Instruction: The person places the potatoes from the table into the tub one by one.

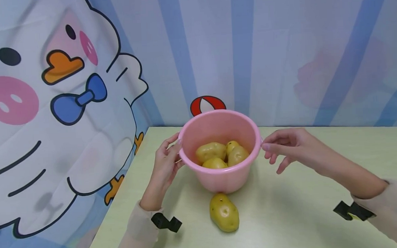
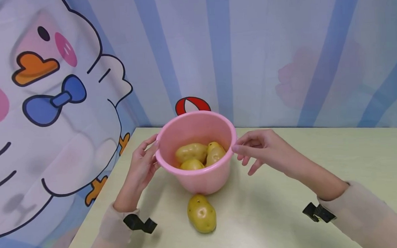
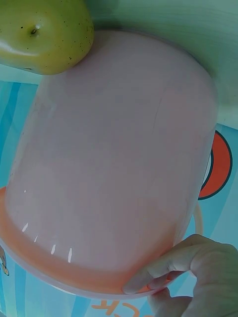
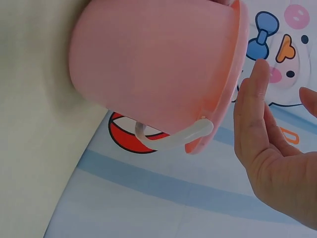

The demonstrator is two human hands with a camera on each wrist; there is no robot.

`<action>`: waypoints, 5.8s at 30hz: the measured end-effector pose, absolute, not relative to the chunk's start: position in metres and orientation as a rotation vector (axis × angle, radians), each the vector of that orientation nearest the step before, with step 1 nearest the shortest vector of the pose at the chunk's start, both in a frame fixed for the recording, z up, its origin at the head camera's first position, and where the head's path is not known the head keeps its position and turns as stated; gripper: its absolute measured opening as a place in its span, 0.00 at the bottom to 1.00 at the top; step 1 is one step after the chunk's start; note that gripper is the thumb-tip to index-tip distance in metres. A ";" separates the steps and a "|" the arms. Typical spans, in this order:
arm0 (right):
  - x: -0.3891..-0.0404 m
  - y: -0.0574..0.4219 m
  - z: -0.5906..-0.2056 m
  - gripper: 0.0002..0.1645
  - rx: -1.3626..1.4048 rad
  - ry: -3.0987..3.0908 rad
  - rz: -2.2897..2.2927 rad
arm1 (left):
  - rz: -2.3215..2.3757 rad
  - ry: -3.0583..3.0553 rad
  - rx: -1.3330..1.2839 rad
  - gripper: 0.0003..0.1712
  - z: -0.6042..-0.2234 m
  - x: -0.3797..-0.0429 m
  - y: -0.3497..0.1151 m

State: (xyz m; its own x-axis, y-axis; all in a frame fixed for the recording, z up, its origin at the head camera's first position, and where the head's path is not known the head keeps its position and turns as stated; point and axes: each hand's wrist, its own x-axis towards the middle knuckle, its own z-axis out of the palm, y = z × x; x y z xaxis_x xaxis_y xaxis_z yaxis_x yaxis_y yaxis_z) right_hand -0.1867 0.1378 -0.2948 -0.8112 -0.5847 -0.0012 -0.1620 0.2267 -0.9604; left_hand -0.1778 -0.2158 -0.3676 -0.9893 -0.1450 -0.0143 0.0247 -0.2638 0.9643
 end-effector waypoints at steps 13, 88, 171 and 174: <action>-0.172 0.136 -0.338 0.18 -0.689 2.023 -1.413 | -2.425 -1.833 0.164 0.23 -0.368 -0.177 -0.217; -0.138 0.040 -0.430 0.29 -0.602 2.172 -1.280 | -2.422 -1.848 0.174 0.24 -0.367 -0.177 -0.216; -0.157 0.102 -0.421 0.36 -0.327 2.279 -1.255 | -2.430 -1.839 0.164 0.23 -0.367 -0.177 -0.216; -0.157 0.107 -0.422 0.37 -0.317 2.277 -1.260 | -2.425 -1.846 0.175 0.23 -0.367 -0.177 -0.216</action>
